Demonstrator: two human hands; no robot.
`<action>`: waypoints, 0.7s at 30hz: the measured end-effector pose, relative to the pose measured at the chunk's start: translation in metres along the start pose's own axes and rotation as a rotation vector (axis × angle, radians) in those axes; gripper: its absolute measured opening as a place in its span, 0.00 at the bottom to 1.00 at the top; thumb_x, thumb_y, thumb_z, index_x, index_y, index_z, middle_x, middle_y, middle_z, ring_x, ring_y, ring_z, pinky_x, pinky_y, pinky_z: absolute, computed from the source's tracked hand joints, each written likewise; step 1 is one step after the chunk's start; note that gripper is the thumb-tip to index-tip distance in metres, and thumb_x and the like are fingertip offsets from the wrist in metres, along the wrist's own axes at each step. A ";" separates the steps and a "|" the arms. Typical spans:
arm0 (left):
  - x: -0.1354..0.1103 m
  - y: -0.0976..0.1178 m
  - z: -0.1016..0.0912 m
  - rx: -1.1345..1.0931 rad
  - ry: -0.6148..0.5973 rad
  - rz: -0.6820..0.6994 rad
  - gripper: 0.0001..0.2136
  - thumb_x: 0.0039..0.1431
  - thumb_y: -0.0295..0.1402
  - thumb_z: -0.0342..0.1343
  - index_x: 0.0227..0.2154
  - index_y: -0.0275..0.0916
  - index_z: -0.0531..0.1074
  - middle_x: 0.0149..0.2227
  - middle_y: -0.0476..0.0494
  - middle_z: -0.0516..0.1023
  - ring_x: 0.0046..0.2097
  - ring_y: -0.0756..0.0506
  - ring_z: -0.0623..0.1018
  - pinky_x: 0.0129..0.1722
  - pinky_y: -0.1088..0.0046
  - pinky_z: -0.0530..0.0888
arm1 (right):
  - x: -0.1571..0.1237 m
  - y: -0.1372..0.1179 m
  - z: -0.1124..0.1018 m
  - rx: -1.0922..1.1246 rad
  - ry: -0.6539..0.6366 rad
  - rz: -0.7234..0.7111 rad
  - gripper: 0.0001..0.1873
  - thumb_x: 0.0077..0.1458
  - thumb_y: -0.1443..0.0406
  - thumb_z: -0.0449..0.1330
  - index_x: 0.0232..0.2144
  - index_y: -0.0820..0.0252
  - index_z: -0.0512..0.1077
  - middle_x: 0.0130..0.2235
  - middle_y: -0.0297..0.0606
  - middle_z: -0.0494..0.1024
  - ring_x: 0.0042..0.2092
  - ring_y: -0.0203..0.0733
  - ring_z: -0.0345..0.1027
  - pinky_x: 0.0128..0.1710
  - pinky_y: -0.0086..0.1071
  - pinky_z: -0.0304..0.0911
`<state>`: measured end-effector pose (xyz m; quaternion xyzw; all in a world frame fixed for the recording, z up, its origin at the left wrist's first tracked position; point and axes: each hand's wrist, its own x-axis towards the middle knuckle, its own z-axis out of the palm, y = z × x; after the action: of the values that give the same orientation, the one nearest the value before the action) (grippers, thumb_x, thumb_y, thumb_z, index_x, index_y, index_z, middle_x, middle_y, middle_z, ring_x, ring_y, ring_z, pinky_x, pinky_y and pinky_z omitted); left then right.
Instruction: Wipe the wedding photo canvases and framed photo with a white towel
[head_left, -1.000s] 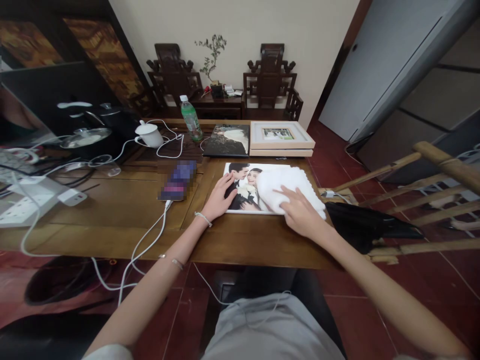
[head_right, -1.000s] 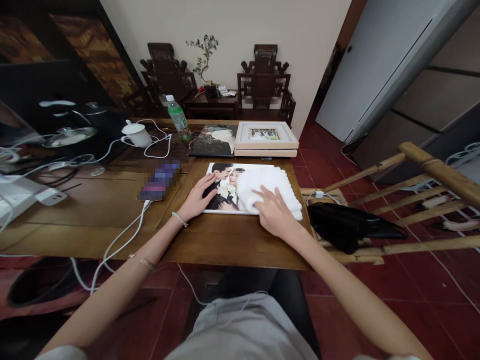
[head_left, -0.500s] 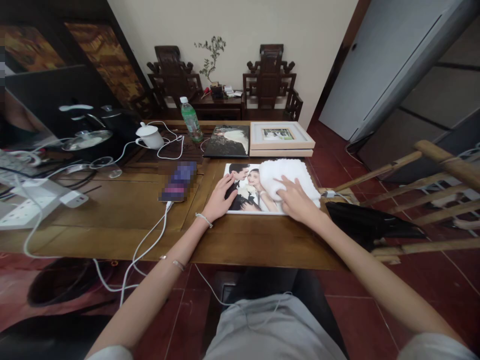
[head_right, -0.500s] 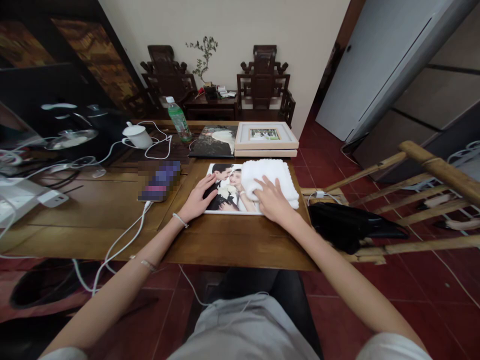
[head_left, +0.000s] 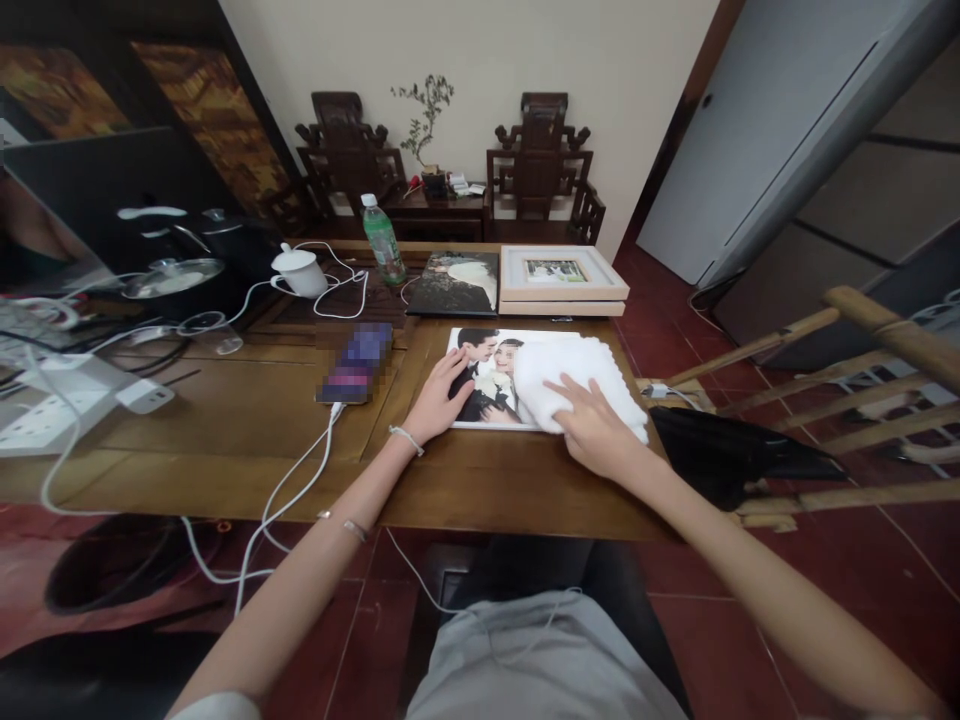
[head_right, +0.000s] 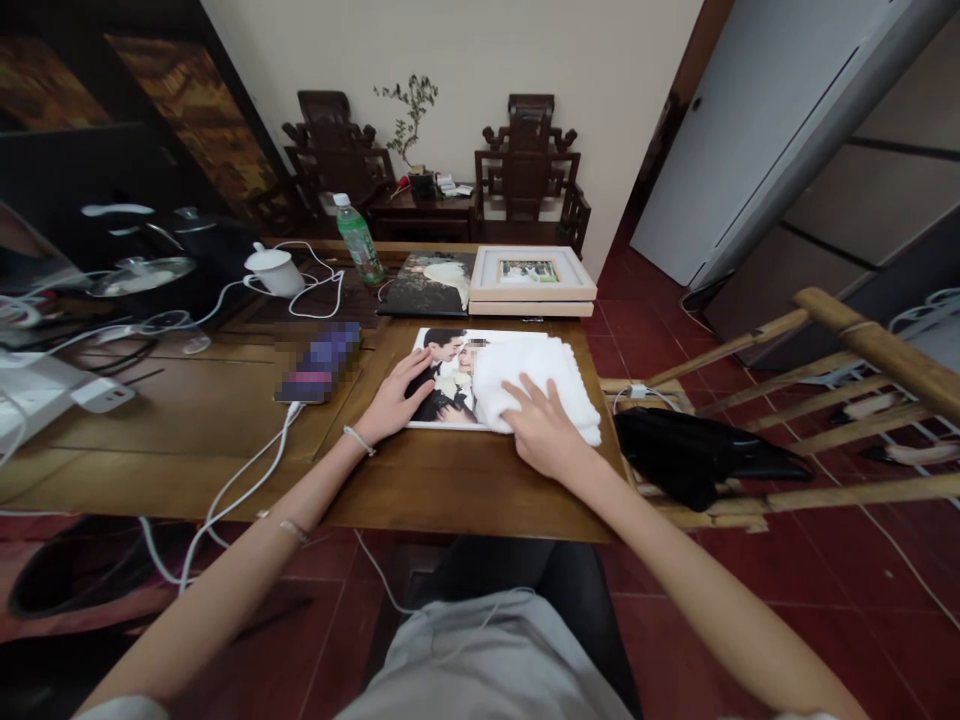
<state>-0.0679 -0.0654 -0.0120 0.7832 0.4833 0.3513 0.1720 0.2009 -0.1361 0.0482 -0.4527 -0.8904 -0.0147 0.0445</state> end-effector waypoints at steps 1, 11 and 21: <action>0.000 0.000 0.000 -0.005 0.003 0.001 0.24 0.64 0.40 0.48 0.60 0.37 0.64 0.65 0.37 0.61 0.67 0.40 0.58 0.66 0.55 0.54 | 0.012 0.007 0.000 0.001 -0.008 0.021 0.20 0.47 0.80 0.49 0.37 0.66 0.76 0.64 0.53 0.61 0.66 0.63 0.46 0.61 0.64 0.46; 0.000 0.001 -0.002 -0.020 -0.004 -0.010 0.24 0.63 0.39 0.49 0.60 0.40 0.64 0.65 0.41 0.61 0.67 0.41 0.58 0.66 0.54 0.54 | 0.063 0.041 0.004 -0.016 -0.009 0.100 0.25 0.47 0.80 0.48 0.46 0.68 0.72 0.63 0.57 0.61 0.66 0.61 0.46 0.60 0.64 0.47; 0.000 0.000 0.000 0.000 -0.014 -0.009 0.24 0.64 0.39 0.48 0.61 0.36 0.63 0.65 0.36 0.60 0.67 0.40 0.57 0.67 0.56 0.53 | -0.037 -0.029 0.005 -0.066 0.026 -0.050 0.19 0.45 0.79 0.52 0.34 0.64 0.79 0.65 0.53 0.59 0.66 0.71 0.45 0.59 0.68 0.47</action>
<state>-0.0682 -0.0659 -0.0118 0.7835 0.4854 0.3452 0.1770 0.1990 -0.1821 0.0403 -0.4311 -0.8999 -0.0511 0.0409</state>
